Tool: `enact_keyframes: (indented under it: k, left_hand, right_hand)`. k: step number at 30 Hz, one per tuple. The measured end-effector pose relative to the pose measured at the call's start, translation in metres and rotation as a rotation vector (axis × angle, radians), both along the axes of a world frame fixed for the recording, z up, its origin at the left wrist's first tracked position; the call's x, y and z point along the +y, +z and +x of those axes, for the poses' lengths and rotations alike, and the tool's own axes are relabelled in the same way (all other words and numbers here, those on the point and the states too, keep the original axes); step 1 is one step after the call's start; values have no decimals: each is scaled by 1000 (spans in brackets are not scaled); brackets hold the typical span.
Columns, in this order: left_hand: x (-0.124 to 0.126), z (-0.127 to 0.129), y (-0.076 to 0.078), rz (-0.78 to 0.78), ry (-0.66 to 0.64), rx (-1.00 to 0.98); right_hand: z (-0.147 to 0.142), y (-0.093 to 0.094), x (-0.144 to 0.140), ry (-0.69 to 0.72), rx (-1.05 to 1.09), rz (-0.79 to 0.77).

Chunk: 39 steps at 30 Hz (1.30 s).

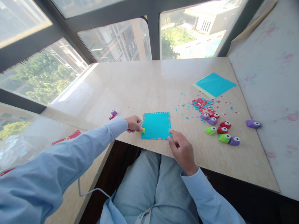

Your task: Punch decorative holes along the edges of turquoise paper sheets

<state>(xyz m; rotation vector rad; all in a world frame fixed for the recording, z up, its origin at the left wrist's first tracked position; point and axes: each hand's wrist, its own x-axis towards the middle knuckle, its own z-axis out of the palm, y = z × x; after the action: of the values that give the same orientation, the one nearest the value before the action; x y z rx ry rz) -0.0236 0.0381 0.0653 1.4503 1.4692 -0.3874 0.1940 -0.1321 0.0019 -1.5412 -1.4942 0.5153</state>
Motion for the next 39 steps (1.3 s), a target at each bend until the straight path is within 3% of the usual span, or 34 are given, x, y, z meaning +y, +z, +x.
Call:
enact_keyframes:
  k: [6, 15, 23, 28, 35, 39]
  left_hand:
    - [-16, -17, -3, 78, 134, -145]
    - [-32, -39, -4, 190, 269, -252]
    - [-74, -18, -12, 843, 205, -133]
    - [-95, -14, -25, 826, 141, -1]
    - [-90, -41, -32, 884, 234, 283]
    - [-91, -49, -35, 913, 260, 341]
  right_hand:
    - [-6, -9, 1, 1, -175, 35]
    - [-4, -10, 2, -44, -150, 67]
    - [-2, -9, 1, -52, -96, 49]
    - [-3, -9, 2, -75, -88, 39]
    - [-3, -13, 3, -93, -104, 66]
    - [-3, -14, 3, -100, -111, 72]
